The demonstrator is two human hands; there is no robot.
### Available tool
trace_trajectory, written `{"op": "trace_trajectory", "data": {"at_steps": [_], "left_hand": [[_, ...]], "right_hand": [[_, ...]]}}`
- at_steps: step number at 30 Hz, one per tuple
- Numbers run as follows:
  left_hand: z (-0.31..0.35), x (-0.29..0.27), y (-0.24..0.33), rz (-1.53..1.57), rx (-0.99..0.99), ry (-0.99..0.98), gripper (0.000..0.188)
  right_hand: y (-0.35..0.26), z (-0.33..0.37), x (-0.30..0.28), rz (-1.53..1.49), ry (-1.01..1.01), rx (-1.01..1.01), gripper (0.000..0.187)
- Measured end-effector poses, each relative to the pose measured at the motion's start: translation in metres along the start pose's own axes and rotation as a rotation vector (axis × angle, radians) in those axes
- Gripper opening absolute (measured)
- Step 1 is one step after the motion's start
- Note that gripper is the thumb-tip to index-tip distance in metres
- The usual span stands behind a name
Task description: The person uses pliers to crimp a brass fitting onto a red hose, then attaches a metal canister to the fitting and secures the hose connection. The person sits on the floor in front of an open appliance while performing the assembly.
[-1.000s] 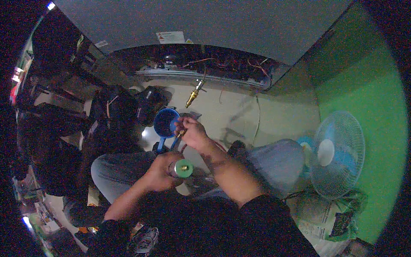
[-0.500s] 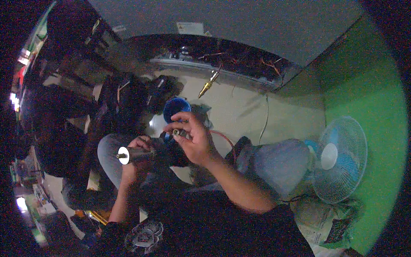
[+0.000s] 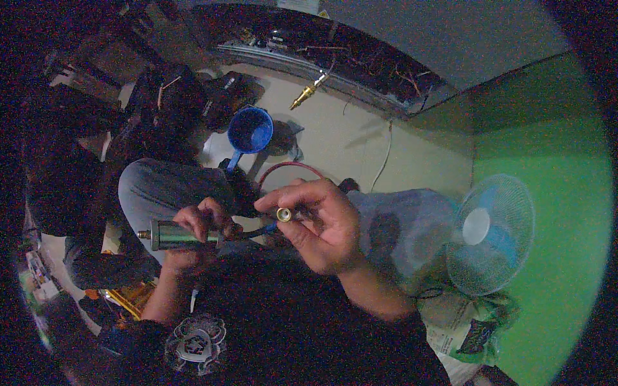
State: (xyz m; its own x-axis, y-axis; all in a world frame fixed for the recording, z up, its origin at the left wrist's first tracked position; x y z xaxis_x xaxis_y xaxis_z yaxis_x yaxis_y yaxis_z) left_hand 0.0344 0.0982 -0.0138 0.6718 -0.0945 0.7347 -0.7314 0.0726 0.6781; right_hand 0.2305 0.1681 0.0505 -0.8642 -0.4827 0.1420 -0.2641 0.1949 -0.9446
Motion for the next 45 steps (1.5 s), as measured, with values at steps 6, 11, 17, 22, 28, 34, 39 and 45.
{"op": "trace_trajectory", "data": {"at_steps": [6,11,17,22,28,34,39,45], "left_hand": [[-0.016,-0.009,0.021,-0.191,0.003,0.000,0.025],[-0.083,-0.026,0.063,-0.747,0.069,0.031,0.015],[-0.120,-0.090,0.021,-1.023,-0.184,0.332,0.029],[-0.119,-0.103,-0.011,-1.155,-0.230,0.120,0.024],[-0.121,-0.110,-0.020,-1.182,-0.312,0.132,0.039],[-0.127,-0.117,-0.020,-1.121,-0.297,0.126,0.041],[-0.130,-0.118,-0.024,-1.065,-0.363,0.159,0.038],[-0.128,-0.111,-0.023,-1.006,-0.399,0.221,0.038]], "right_hand": [[0.068,-0.014,-0.019,-0.044,0.212,0.105,0.021],[0.268,-0.051,-0.029,-0.838,0.424,0.472,0.010],[0.344,-0.080,-0.038,-0.833,0.480,0.372,0.015],[0.349,-0.062,-0.043,-0.877,0.589,0.411,0.017],[0.345,-0.071,-0.051,-0.860,0.519,0.346,0.020],[0.342,-0.074,-0.050,-0.952,0.542,0.242,0.015],[0.351,-0.076,-0.048,-0.862,0.571,0.196,0.012],[0.341,-0.076,-0.045,-0.928,0.539,0.204,0.011]]}}
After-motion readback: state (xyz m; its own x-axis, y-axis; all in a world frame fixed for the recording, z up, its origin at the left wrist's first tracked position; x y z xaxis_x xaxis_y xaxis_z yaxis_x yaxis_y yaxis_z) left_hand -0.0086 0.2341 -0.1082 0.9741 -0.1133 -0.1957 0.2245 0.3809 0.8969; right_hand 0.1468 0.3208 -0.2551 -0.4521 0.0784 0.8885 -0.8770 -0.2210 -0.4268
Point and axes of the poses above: each hand's wrist, its own z-axis away from the middle knuckle, its own x-axis out of the palm, y = z × x, the point moved 8 cm from there along -z, towards the middle knuckle, and after that the axes turned 8 degrees about z, right-handed, at the moved point
